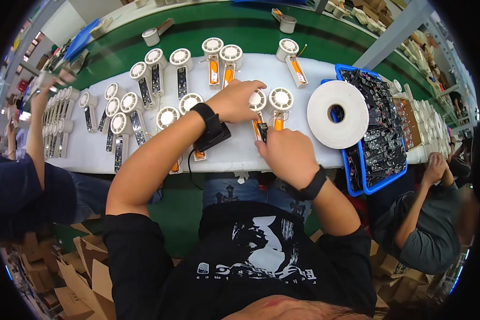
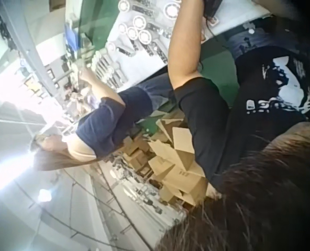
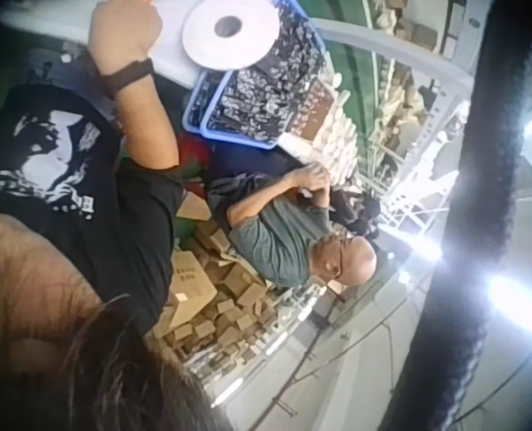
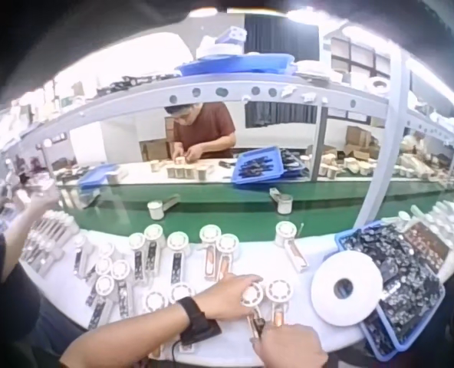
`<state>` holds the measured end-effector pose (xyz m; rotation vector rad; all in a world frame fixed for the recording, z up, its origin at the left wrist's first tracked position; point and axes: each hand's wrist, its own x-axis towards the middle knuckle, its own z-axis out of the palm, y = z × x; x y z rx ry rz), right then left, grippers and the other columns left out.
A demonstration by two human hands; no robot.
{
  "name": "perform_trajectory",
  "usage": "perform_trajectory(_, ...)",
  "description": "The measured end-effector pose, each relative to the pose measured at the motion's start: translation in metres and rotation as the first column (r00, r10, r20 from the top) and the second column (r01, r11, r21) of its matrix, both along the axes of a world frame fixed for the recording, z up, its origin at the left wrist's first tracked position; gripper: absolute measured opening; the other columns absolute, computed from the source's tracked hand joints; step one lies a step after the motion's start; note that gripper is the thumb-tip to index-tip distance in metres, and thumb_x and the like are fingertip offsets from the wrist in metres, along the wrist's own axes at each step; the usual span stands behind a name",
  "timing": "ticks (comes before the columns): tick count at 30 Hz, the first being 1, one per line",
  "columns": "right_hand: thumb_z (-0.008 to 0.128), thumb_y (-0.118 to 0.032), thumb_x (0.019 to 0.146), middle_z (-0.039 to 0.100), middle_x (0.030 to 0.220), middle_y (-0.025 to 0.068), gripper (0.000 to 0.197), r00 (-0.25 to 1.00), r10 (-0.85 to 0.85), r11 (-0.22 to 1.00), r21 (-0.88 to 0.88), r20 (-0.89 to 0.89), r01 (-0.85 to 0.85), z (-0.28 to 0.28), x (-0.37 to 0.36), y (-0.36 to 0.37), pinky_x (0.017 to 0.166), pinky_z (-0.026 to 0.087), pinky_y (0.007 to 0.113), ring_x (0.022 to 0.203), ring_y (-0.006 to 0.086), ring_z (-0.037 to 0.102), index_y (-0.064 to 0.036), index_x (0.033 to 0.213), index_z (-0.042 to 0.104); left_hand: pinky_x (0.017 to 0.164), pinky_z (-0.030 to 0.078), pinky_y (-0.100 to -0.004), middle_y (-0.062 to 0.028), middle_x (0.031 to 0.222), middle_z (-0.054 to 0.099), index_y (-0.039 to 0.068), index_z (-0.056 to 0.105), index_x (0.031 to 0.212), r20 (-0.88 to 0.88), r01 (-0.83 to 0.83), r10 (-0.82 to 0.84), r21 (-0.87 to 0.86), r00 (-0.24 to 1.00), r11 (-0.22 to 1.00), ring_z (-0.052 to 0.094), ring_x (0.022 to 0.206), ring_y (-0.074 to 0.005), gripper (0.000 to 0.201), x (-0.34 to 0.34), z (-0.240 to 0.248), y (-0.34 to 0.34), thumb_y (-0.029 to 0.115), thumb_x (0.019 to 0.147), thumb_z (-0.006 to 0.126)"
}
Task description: The person assembles portable fans by connecting battery wires to circuit boards and pressing the circuit boards into the fan casings by hand.
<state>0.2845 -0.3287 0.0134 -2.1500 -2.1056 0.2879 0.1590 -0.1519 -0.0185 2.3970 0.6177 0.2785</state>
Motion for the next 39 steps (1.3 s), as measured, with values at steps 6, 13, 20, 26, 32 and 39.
perform_trajectory(6, 0.071, -0.032, 0.092, 0.069, 0.069, 0.0177, 0.030, 0.991, -0.106, 0.989, 0.096, -0.083, 0.114, 0.002, 0.010, 0.003, 0.057, 0.053, 0.048, 0.064, 0.0358, 0.069, -0.0036, 0.099, 0.063, 0.106, 0.045, -0.0427, -0.0181, 0.130, 0.062, 0.010, 0.051, 0.142, -0.277, -0.019, 0.034, 0.057, 0.960, 0.998, 0.054, 0.121, -0.0401, 0.079, 0.017, 0.003, 0.000, 0.029, 0.073, 0.083)
perform_trajectory(13, 0.072, -0.030, 0.091, 0.068, 0.065, 0.0158, 0.029, 0.991, -0.132, 0.970, 0.203, -0.026, 0.135, -0.015, 0.002, 0.006, 0.053, 0.052, 0.045, 0.057, 0.0343, 0.067, -0.0050, 0.101, 0.062, 0.105, 0.046, -0.0441, -0.0205, 0.130, 0.060, 0.006, 0.049, 0.143, -0.191, -0.058, 0.065, 0.043, 0.979, 0.997, 0.054, 0.122, -0.0408, 0.077, 0.006, 0.000, -0.009, 0.025, 0.076, 0.081)
perform_trajectory(20, 0.072, -0.030, 0.090, 0.064, 0.058, 0.0127, 0.027, 0.997, -0.078, 0.956, 0.285, 0.026, 0.067, -0.026, -0.011, 0.006, 0.047, 0.051, 0.042, 0.050, 0.0315, 0.065, -0.0067, 0.098, 0.061, 0.105, 0.047, -0.0398, -0.0254, 0.130, 0.060, -0.001, 0.039, 0.151, 0.007, 0.015, -0.013, -0.287, 1.000, 0.958, 0.060, 0.121, -0.0353, 0.081, -0.012, -0.003, 0.003, 0.016, 0.082, 0.078)
perform_trajectory(26, 0.072, -0.029, 0.090, 0.061, 0.055, 0.0097, 0.025, 0.995, -0.079, 0.947, 0.316, 0.061, 0.056, -0.038, -0.019, 0.007, 0.045, 0.050, 0.040, 0.049, 0.0297, 0.064, -0.0083, 0.096, 0.060, 0.104, 0.047, -0.0378, -0.0265, 0.131, 0.060, -0.001, 0.031, 0.156, -0.027, 0.074, -0.081, -0.212, 0.996, 0.974, 0.061, 0.119, -0.0333, 0.088, -0.012, -0.001, 0.010, 0.013, 0.082, 0.076)
perform_trajectory(32, 0.072, -0.029, 0.090, 0.061, 0.056, 0.0085, 0.024, 0.995, -0.082, 0.926, 0.374, 0.060, 0.054, -0.044, -0.016, 0.008, 0.044, 0.049, 0.039, 0.048, 0.0278, 0.064, -0.0091, 0.096, 0.060, 0.107, 0.044, -0.0393, -0.0289, 0.136, 0.054, -0.002, 0.027, 0.158, -0.110, 0.101, -0.119, -0.158, 0.987, 0.982, 0.055, 0.124, -0.0359, 0.094, -0.017, 0.010, 0.007, 0.016, 0.081, 0.078)
perform_trajectory(39, 0.074, -0.031, 0.089, 0.061, 0.057, 0.0065, 0.027, 0.994, -0.038, 0.935, 0.355, 0.103, -0.001, -0.041, -0.018, 0.009, 0.043, 0.047, 0.038, 0.048, 0.0269, 0.063, -0.0091, 0.097, 0.060, 0.111, 0.040, -0.0430, -0.0295, 0.139, 0.051, -0.001, 0.024, 0.159, -0.111, 0.082, -0.089, -0.070, 0.990, 0.994, 0.048, 0.130, -0.0403, 0.100, -0.014, 0.003, 0.000, 0.024, 0.081, 0.082)
